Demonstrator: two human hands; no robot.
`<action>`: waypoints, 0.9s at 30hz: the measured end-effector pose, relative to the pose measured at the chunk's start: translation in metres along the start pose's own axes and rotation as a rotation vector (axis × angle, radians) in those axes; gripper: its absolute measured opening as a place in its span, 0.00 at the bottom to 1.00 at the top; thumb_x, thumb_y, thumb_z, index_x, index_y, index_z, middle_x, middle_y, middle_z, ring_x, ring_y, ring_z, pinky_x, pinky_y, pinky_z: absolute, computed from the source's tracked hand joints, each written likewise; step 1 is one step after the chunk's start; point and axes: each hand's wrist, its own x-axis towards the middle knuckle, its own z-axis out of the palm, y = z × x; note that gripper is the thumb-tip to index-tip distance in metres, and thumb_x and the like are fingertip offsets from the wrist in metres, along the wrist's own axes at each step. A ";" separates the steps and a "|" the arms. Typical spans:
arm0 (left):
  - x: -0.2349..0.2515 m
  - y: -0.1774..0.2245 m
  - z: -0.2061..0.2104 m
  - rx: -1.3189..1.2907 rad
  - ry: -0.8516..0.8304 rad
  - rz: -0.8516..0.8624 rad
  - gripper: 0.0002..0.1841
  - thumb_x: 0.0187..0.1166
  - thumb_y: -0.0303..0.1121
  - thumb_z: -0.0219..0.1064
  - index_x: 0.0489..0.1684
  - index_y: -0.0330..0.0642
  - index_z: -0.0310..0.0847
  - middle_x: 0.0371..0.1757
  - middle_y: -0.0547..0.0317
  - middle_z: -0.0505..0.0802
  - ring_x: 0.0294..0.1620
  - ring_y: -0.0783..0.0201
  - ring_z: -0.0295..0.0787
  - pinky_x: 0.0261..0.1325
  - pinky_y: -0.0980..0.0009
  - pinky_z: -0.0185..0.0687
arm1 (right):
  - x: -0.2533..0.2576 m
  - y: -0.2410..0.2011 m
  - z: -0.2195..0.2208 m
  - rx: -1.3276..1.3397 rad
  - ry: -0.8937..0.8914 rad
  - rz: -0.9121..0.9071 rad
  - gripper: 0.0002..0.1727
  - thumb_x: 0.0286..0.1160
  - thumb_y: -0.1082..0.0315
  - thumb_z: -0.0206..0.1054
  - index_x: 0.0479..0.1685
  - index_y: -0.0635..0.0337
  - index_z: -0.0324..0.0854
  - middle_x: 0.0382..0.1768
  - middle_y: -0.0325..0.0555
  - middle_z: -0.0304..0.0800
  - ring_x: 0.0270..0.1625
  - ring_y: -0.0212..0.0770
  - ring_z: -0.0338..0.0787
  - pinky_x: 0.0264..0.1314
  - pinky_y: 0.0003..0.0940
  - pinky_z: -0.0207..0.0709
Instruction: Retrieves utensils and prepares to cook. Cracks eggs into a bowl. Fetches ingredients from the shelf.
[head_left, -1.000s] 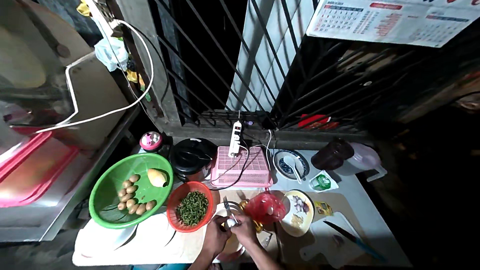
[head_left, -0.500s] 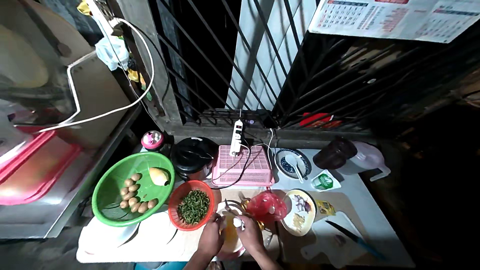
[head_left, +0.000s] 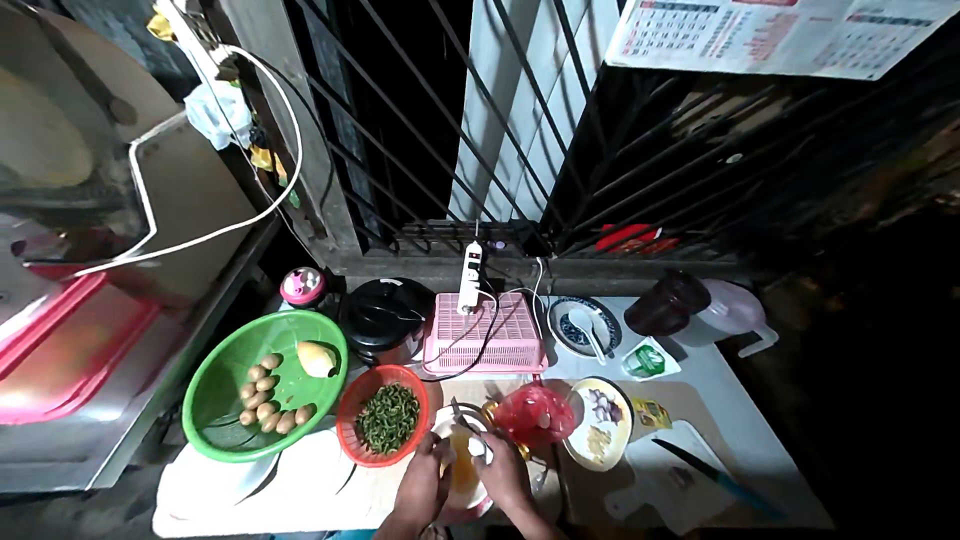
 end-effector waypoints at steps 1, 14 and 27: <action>-0.002 0.002 0.003 0.035 -0.031 0.000 0.21 0.77 0.39 0.68 0.69 0.46 0.85 0.74 0.45 0.83 0.67 0.50 0.87 0.69 0.54 0.85 | -0.002 0.001 0.002 -0.003 -0.012 -0.006 0.25 0.69 0.56 0.74 0.68 0.46 0.88 0.67 0.44 0.90 0.72 0.44 0.85 0.78 0.49 0.77; -0.007 0.000 0.009 -0.439 -0.019 -0.219 0.23 0.66 0.41 0.79 0.60 0.44 0.89 0.54 0.54 0.95 0.50 0.58 0.95 0.60 0.53 0.91 | -0.007 0.018 0.017 0.437 -0.008 -0.032 0.26 0.63 0.58 0.80 0.65 0.55 0.89 0.64 0.49 0.90 0.65 0.43 0.88 0.71 0.44 0.82; -0.019 0.008 0.027 -1.237 0.108 -0.216 0.29 0.56 0.23 0.84 0.62 0.36 0.84 0.54 0.45 0.94 0.54 0.49 0.94 0.56 0.50 0.94 | -0.009 0.023 0.018 0.488 -0.049 -0.153 0.24 0.67 0.51 0.79 0.59 0.53 0.92 0.59 0.46 0.93 0.66 0.41 0.88 0.73 0.45 0.80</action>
